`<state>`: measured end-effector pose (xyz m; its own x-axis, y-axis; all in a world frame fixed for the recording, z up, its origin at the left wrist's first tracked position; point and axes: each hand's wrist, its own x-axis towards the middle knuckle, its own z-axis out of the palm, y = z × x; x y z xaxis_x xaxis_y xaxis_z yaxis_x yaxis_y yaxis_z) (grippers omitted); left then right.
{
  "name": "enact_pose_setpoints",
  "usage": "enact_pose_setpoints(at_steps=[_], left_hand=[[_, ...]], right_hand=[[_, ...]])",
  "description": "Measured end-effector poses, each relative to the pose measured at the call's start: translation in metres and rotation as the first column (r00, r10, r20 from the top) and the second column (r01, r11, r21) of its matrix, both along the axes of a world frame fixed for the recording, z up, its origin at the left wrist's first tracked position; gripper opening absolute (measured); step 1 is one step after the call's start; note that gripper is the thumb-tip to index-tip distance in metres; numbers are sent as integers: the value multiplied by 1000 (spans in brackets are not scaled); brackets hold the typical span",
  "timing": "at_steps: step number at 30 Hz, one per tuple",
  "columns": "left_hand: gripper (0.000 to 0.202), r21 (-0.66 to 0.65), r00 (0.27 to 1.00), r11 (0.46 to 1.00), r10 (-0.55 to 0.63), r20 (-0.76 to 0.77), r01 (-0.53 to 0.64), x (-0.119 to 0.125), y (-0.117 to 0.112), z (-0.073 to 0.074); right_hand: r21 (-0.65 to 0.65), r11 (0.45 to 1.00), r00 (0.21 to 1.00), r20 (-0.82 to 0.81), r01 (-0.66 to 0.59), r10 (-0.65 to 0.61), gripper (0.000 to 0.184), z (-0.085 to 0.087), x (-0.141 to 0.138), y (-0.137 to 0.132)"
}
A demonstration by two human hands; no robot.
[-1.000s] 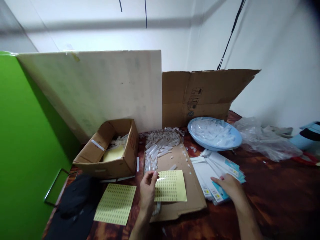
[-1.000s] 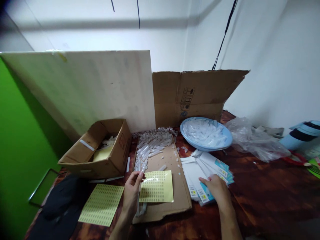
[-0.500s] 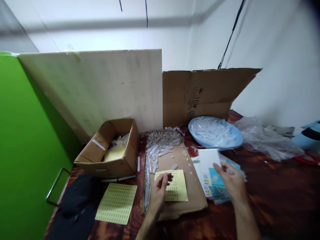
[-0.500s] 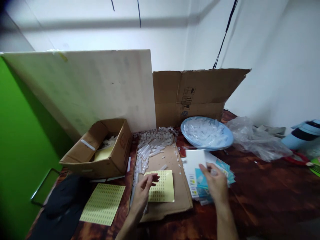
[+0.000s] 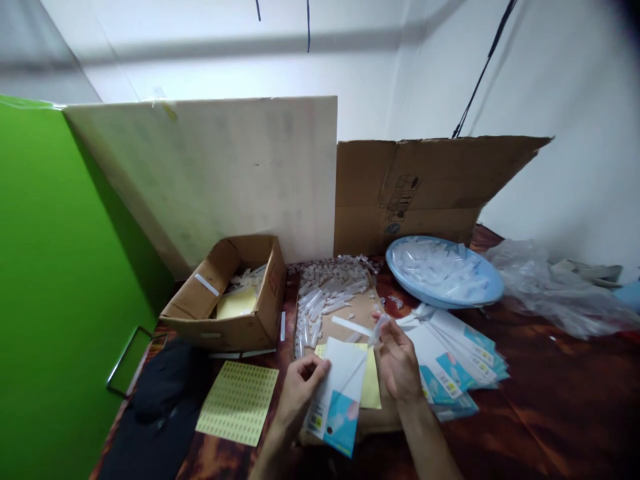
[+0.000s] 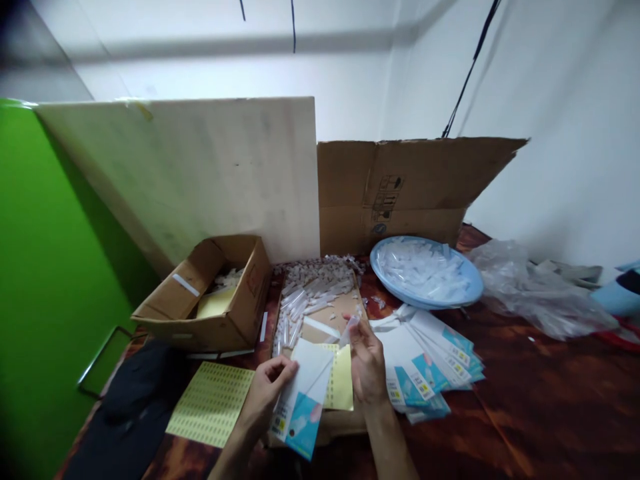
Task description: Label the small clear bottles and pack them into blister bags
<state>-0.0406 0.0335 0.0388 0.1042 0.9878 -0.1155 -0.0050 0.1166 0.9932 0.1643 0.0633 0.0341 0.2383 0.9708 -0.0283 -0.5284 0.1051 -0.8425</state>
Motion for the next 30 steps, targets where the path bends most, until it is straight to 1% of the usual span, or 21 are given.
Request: enact_pose_setpoints(at_steps=[5,7,9,10,12,13,14,15,16,17,18,20,22,24,27,30], left_hand=[[46,-45,996,995,-90,-26,89,2,2,0],[48,-58,993,992,-118,-25,116,3,4,1],[49,-60,991,990,-132,-28,131,3,7,1],[50,-55,990,990,-134,-32,133,2,9,0],[52,-41,991,991,-127,-40,126,1,13,-2],[52,-34,992,992,-122,-41,121,0,14,-3],[53,-30,992,993,-119,-41,118,0,16,-4],[52,-30,992,992,-121,-41,119,-1,17,-5],[52,-31,991,992,-127,-41,126,-2,18,-6],[51,-36,990,991,-133,-38,132,-3,18,-6],[50,-43,991,990,-132,-28,131,-4,17,-7],[50,-62,996,995,-84,7,84,-6,16,-7],[52,-92,998,996,15,54,-10,-8,13,-7],[51,-113,993,992,68,95,-57,-11,10,-6],[44,-70,992,998,19,128,-10,-18,6,-4],[37,-3,993,1000,6,115,-6,-23,3,-3]], right_hand=[[-61,997,996,-80,40,-45,34,3,-12,1],[-80,995,993,-103,53,-61,37,1,-16,-1],[-80,995,995,-80,57,-63,39,-3,-16,-3],[-71,997,998,-41,40,-43,37,-6,-14,-5],[-44,998,995,90,-40,44,28,-12,-8,-7],[-22,993,978,176,-115,117,22,-15,-5,-8],[-1,978,942,269,-207,200,17,-17,-2,-9],[15,953,890,362,-304,278,16,-19,2,-9],[22,920,826,451,-390,339,19,-21,4,-8],[20,898,762,538,-439,361,22,-23,7,-5],[10,894,707,617,-448,347,25,-24,10,0],[-10,929,634,728,-371,261,28,-28,15,13],[-9,959,587,789,-283,180,28,-32,20,31],[-1,962,552,818,-274,159,24,-36,25,47],[10,956,530,834,-293,153,14,-39,30,62],[32,961,571,809,-276,138,6,-37,33,64]])
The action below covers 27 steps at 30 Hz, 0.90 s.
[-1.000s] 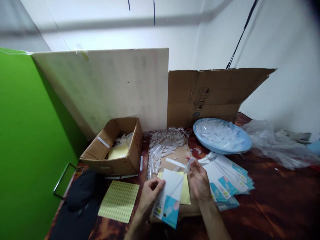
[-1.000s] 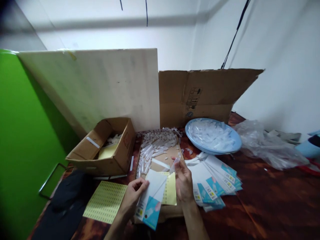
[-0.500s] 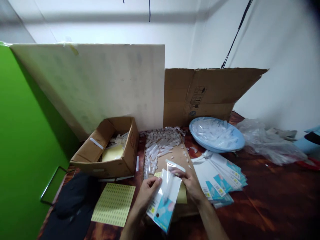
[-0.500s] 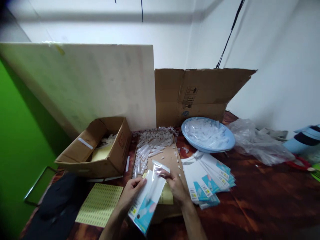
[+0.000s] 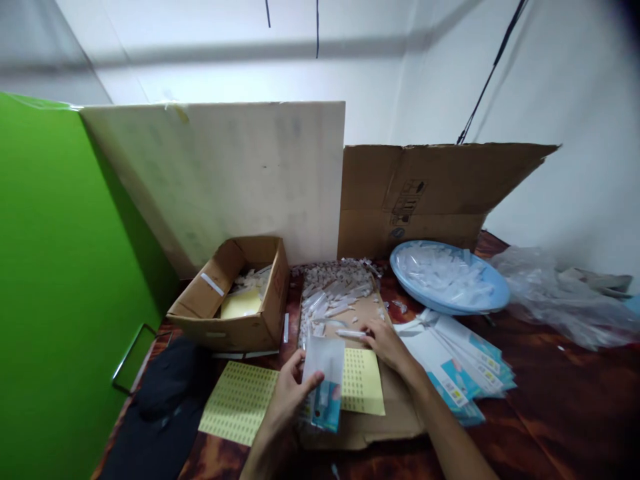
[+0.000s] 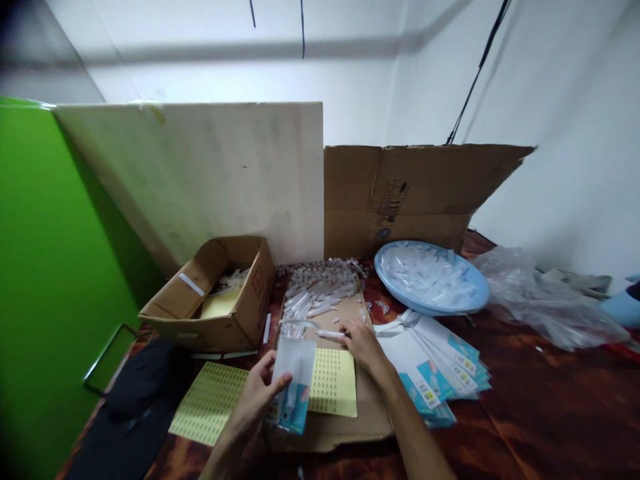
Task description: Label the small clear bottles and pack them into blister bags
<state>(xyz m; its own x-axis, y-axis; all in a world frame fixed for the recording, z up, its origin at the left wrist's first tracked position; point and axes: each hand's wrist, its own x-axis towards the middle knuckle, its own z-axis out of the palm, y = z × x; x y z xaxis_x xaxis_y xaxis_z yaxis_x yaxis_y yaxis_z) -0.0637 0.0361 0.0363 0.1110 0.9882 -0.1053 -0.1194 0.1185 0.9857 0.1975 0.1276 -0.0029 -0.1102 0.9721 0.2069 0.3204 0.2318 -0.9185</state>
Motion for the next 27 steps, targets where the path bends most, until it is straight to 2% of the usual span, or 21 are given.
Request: enact_pose_setpoints(at_steps=[3,6,9,11,13,15,18,19,20,22,24,25,27], left_hand=[[33,3,1000,1000,0,-15,0,-2,-3,2],[34,-14,997,997,-72,-32,72,-1,-3,5],[33,-17,985,985,-174,-15,174,2,-2,7],[33,-12,971,971,-238,4,238,5,0,9],[34,-16,962,961,-274,10,275,7,1,10],[36,-30,965,965,-262,-2,262,9,2,12],[37,-30,971,974,-225,-74,224,10,4,12],[38,-21,971,976,-216,-99,215,11,4,12],[38,-9,972,979,-202,-118,202,11,4,12],[42,22,979,990,-138,-150,143,12,5,13],[45,82,976,996,-27,-215,46,13,4,17],[44,137,963,991,26,-267,11,15,3,20],[39,302,912,953,115,-394,11,20,0,27]], right_hand=[[-3,1000,994,-111,22,-22,20,8,2,-8],[2,999,963,-268,40,-38,33,21,-1,-22],[-5,999,858,-512,35,-33,29,35,-11,-38],[-6,1000,811,-585,10,-12,25,43,-19,-46],[8,999,853,-520,-41,39,15,49,-24,-51],[13,986,906,-393,-165,157,11,52,-25,-54],[-19,925,886,-298,-378,356,20,48,-25,-56],[-30,930,884,-324,-365,337,19,44,-25,-55],[-43,955,893,-368,-294,259,17,40,-25,-55],[-82,995,890,-456,-53,9,15,34,-26,-55],[-121,982,842,-506,148,-189,18,34,-29,-60],[-127,978,835,-509,168,-209,21,37,-32,-64],[-109,989,859,-491,104,-145,29,47,-41,-75]])
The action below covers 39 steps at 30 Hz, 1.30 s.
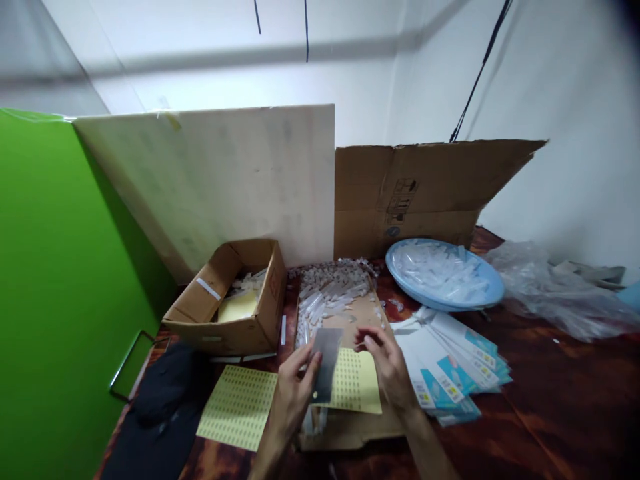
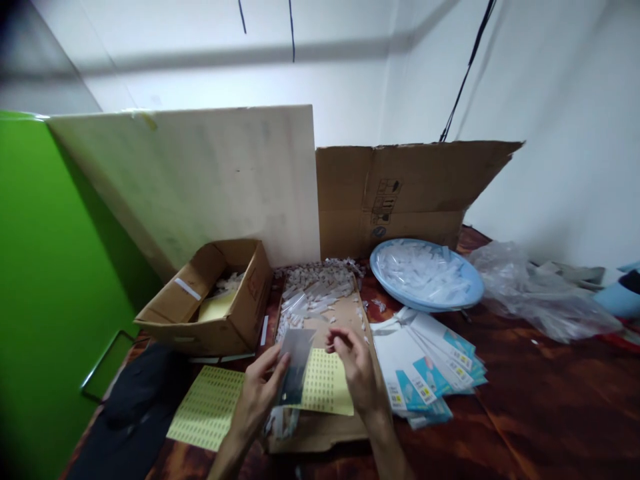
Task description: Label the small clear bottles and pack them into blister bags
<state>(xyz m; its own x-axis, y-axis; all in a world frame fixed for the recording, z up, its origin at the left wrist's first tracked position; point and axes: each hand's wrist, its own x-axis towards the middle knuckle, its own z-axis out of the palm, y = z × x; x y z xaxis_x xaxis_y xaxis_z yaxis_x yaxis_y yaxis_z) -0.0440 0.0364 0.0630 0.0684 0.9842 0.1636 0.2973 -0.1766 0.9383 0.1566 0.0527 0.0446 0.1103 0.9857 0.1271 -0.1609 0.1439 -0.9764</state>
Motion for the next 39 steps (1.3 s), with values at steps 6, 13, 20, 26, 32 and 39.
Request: enact_pose_setpoints(at_steps=[6,13,20,26,32,39], left_hand=[[39,456,890,868,37,-454,196,18,-11,8],[25,549,880,819,128,-457,166,25,5,8],[15,526,822,800,76,-565,288,31,20,9],[13,410,700,793,-27,-714,450,25,25,16],[14,436,796,809,-63,-601,394,20,41,29],[23,546,751,837,383,-538,-36,-77,84,103]], right_hand=[[44,999,985,170,-12,4,44,13,-27,-10],[16,990,941,313,-140,128,34,2,-22,-10],[57,984,851,512,-169,116,27,14,-19,-19],[41,979,765,631,-201,131,25,14,-12,-16],[54,979,821,555,-198,135,27,15,-7,-13],[-21,999,931,363,-24,30,36,5,16,-9]])
